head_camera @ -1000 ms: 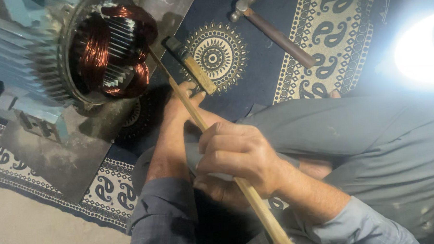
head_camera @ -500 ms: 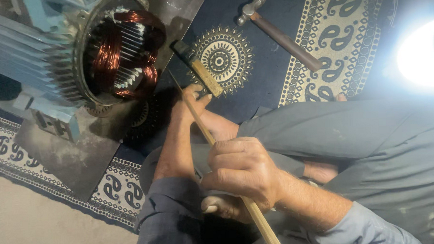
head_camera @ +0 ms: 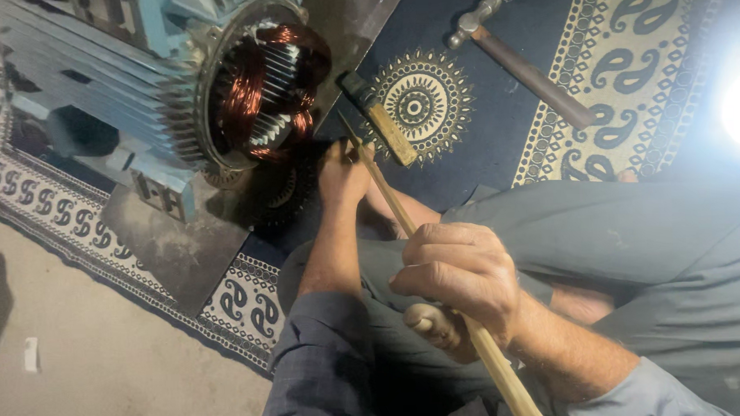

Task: The person sits on the floor and works on an electric motor stator, using a long wooden stick to press and pack copper coil windings into the stator slots, guiding the coils by hand between pushes. A hammer lies nearby on the mat.

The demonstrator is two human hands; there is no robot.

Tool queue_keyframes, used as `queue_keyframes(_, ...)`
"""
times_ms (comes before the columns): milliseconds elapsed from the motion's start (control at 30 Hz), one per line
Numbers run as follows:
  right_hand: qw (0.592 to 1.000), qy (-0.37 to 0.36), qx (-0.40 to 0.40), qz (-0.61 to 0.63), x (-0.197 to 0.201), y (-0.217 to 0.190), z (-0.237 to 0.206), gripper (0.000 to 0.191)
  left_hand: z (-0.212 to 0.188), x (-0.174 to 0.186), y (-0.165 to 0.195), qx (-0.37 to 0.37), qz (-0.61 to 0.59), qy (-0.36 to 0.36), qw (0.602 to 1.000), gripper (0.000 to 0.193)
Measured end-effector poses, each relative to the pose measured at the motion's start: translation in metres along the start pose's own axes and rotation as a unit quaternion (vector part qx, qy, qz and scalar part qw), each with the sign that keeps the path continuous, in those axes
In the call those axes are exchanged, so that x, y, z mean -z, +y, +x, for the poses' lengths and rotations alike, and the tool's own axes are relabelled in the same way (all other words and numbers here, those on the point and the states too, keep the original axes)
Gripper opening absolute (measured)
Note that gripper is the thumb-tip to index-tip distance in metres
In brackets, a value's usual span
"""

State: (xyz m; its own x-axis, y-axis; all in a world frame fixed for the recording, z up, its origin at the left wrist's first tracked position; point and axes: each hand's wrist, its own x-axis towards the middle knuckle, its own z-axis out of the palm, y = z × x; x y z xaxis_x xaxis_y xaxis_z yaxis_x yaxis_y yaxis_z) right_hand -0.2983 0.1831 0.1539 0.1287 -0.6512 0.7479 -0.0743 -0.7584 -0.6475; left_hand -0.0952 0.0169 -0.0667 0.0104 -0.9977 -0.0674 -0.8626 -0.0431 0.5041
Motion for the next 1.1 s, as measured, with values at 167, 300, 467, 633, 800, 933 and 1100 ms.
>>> queue_keyframes(167,0.999,0.049,-0.014,-0.009,0.014,-0.016,-0.002,0.029,0.0,0.005,0.002,0.028,-0.052,0.068,0.996,0.035)
queue_keyframes(300,0.997,0.072,-0.021,-0.002,0.021,-0.019,-0.002,0.033,-0.005,0.005,0.005,0.026,-0.047,0.089,0.995,0.037)
queue_keyframes(467,0.997,0.067,-0.042,0.004,0.022,-0.011,-0.004,0.035,-0.005,0.002,0.006,0.03,-0.066,0.094,0.993,0.037)
queue_keyframes(633,0.995,0.069,-0.065,0.019,0.018,-0.001,-0.01,0.035,-0.002,0.0,0.006,-0.003,-0.049,0.081,0.995,0.032)
queue_keyframes(800,0.991,0.094,-0.081,0.041,0.008,0.018,-0.017,0.031,-0.004,0.001,0.006,0.0,-0.047,0.082,0.996,0.029)
queue_keyframes(933,0.986,0.093,-0.13,0.04,0.005,0.032,-0.024,0.025,-0.006,0.004,0.011,0.003,-0.053,0.094,0.994,0.033)
queue_keyframes(1100,0.991,0.089,-0.103,0.008,0.008,0.037,-0.028,0.023,-0.011,0.01,0.019,0.042,-0.064,0.056,0.995,0.036)
